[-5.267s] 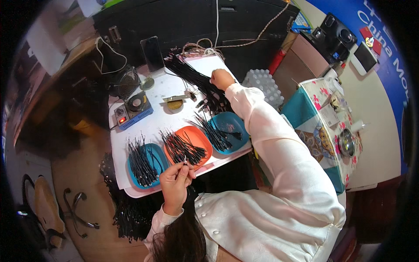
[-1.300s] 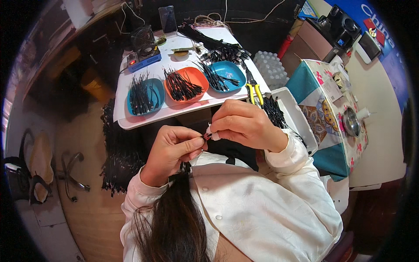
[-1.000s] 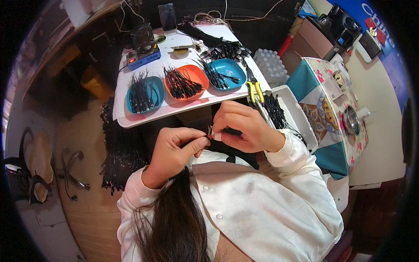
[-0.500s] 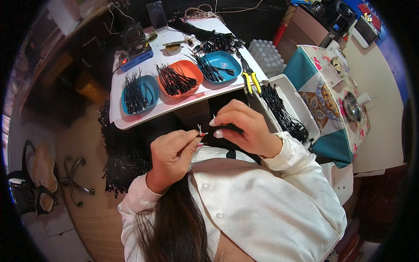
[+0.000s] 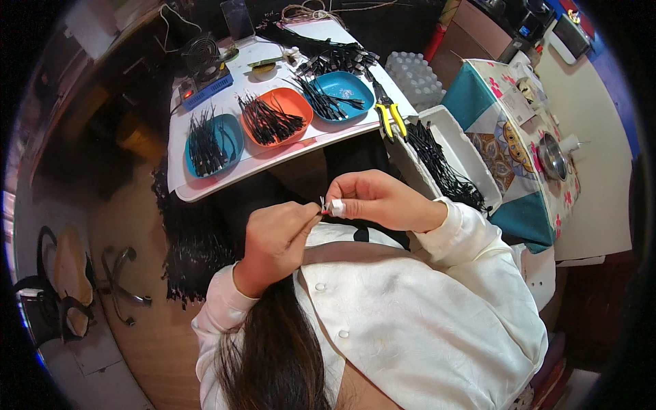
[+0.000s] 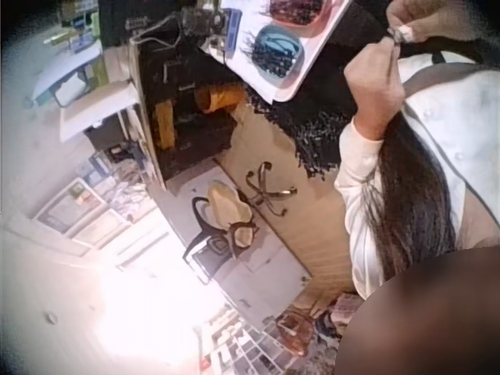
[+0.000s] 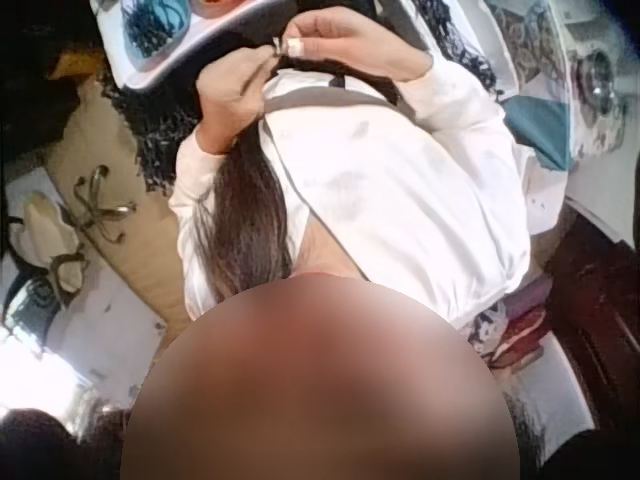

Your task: The person repeatedly picks up black wire segments from a bowl, attaches small white connectors to the ends, and places the finished pieces into another bowl. The process is continuous and repetitive throughout the clip.

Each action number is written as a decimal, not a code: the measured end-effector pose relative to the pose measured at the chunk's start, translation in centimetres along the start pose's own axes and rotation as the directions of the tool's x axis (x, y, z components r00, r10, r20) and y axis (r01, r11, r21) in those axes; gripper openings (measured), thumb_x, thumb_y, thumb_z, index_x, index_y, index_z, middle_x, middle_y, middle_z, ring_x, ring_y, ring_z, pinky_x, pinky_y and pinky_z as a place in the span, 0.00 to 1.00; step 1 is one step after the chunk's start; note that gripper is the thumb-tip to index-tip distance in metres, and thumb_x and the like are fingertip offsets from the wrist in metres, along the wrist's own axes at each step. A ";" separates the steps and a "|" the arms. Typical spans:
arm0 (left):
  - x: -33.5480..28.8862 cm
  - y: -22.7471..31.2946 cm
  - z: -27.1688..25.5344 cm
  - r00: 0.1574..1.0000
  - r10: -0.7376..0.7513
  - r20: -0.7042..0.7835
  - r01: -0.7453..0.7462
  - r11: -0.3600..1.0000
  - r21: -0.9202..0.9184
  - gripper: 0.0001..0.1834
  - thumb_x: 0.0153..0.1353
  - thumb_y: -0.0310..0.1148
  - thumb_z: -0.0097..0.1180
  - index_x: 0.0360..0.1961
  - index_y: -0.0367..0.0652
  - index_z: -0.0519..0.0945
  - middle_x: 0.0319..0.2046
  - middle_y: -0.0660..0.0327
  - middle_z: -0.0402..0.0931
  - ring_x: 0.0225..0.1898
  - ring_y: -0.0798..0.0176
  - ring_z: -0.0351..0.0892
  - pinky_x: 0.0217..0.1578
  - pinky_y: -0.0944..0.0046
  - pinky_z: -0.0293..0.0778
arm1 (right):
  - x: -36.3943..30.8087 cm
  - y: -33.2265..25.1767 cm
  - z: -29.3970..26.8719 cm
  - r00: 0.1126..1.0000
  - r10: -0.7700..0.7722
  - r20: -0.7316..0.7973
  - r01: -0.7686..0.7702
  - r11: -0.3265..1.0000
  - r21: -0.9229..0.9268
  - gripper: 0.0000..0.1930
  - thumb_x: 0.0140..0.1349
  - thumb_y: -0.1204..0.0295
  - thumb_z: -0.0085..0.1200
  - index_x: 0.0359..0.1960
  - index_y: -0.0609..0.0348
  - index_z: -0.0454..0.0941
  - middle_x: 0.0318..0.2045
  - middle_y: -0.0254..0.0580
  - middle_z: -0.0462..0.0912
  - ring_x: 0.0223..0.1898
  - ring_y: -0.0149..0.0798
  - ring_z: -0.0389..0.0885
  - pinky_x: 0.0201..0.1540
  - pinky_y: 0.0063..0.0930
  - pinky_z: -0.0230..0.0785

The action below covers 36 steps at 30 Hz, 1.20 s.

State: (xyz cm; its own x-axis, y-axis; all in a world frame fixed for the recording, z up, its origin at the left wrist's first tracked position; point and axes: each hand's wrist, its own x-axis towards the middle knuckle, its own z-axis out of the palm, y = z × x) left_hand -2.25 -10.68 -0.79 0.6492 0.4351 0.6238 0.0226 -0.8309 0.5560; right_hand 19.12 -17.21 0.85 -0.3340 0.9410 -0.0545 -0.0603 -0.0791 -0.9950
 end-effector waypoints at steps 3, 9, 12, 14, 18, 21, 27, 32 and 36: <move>-0.4 -0.2 -0.5 0.964 -0.240 0.113 0.265 0.852 -0.451 0.05 0.57 0.22 0.61 0.35 0.32 0.82 0.21 0.57 0.77 0.20 0.69 0.73 0.23 0.70 0.66 | -0.1 -0.7 -0.5 0.911 -0.409 0.046 0.361 0.740 -0.568 0.10 0.60 0.76 0.59 0.43 0.60 0.77 0.35 0.38 0.79 0.37 0.36 0.77 0.40 0.25 0.69; -0.4 -0.2 -0.9 0.918 -0.307 0.251 0.395 0.650 -0.649 0.04 0.60 0.20 0.58 0.36 0.30 0.81 0.27 0.60 0.79 0.25 0.71 0.74 0.28 0.72 0.70 | 1.1 -1.3 -0.3 0.725 -0.638 0.259 0.600 0.401 -0.692 0.10 0.53 0.78 0.62 0.37 0.59 0.78 0.39 0.39 0.78 0.41 0.44 0.77 0.42 0.34 0.70; -0.9 0.4 -0.4 0.873 -0.427 0.233 0.456 0.551 -0.699 0.06 0.62 0.21 0.57 0.39 0.30 0.80 0.28 0.61 0.78 0.27 0.72 0.74 0.29 0.72 0.70 | 0.9 -1.1 -0.2 0.698 -0.665 0.266 0.622 0.378 -0.685 0.09 0.51 0.81 0.61 0.33 0.59 0.77 0.37 0.41 0.77 0.39 0.44 0.76 0.39 0.33 0.69; -1.1 0.4 -0.2 0.878 -0.421 0.227 0.450 0.567 -0.690 0.06 0.63 0.22 0.57 0.40 0.30 0.80 0.28 0.62 0.77 0.28 0.73 0.73 0.30 0.72 0.69 | 0.5 -0.8 -0.3 0.726 -0.636 0.260 0.611 0.425 -0.667 0.10 0.50 0.84 0.60 0.34 0.61 0.77 0.36 0.42 0.77 0.37 0.44 0.75 0.38 0.33 0.68; -1.6 0.1 0.4 0.874 -0.475 0.103 0.350 0.467 -0.812 0.05 0.63 0.23 0.58 0.38 0.30 0.80 0.27 0.62 0.76 0.26 0.73 0.71 0.28 0.73 0.67 | -0.3 -0.4 -1.0 0.728 -0.682 0.066 0.534 0.504 -0.679 0.10 0.51 0.86 0.58 0.34 0.61 0.78 0.36 0.42 0.78 0.37 0.44 0.77 0.40 0.32 0.70; -1.7 -0.2 0.9 0.863 -0.470 0.186 0.349 0.288 -0.892 0.06 0.61 0.22 0.59 0.38 0.30 0.79 0.27 0.61 0.76 0.24 0.71 0.69 0.26 0.73 0.65 | -0.3 -0.1 -1.1 0.689 -0.720 0.078 0.466 0.358 -0.809 0.14 0.51 0.79 0.64 0.40 0.59 0.80 0.38 0.41 0.79 0.39 0.44 0.78 0.41 0.32 0.72; -1.7 -0.4 1.4 0.844 -0.473 0.255 0.328 0.079 -0.941 0.09 0.60 0.24 0.62 0.40 0.31 0.80 0.29 0.58 0.79 0.24 0.70 0.70 0.25 0.72 0.65 | 1.1 -0.1 -0.1 0.480 -0.840 0.253 0.611 0.113 -0.784 0.15 0.47 0.72 0.66 0.39 0.56 0.81 0.37 0.36 0.79 0.38 0.39 0.78 0.39 0.31 0.70; -1.7 -0.3 1.5 0.851 -0.470 0.234 0.329 0.128 -0.936 0.08 0.61 0.24 0.62 0.41 0.32 0.80 0.31 0.58 0.79 0.23 0.70 0.71 0.25 0.73 0.66 | 1.8 0.3 0.5 0.559 -0.805 0.199 0.612 0.238 -0.754 0.12 0.49 0.76 0.63 0.35 0.58 0.74 0.34 0.38 0.76 0.36 0.43 0.75 0.37 0.33 0.68; -1.3 -0.2 1.1 0.886 -0.439 0.151 0.385 0.513 -0.767 0.06 0.60 0.21 0.60 0.38 0.32 0.80 0.28 0.58 0.80 0.23 0.69 0.74 0.25 0.70 0.69 | 1.3 1.1 0.9 0.812 -0.583 0.039 0.514 0.682 -0.520 0.06 0.61 0.76 0.55 0.37 0.60 0.71 0.29 0.38 0.72 0.32 0.38 0.72 0.36 0.30 0.67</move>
State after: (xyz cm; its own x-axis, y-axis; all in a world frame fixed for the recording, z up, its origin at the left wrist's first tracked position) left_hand -2.26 -11.53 -2.33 0.6796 0.6981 0.2254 -0.3215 0.0072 0.9469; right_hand 17.76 -16.40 -0.27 -0.2726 0.7971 0.5388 0.2761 0.6013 -0.7498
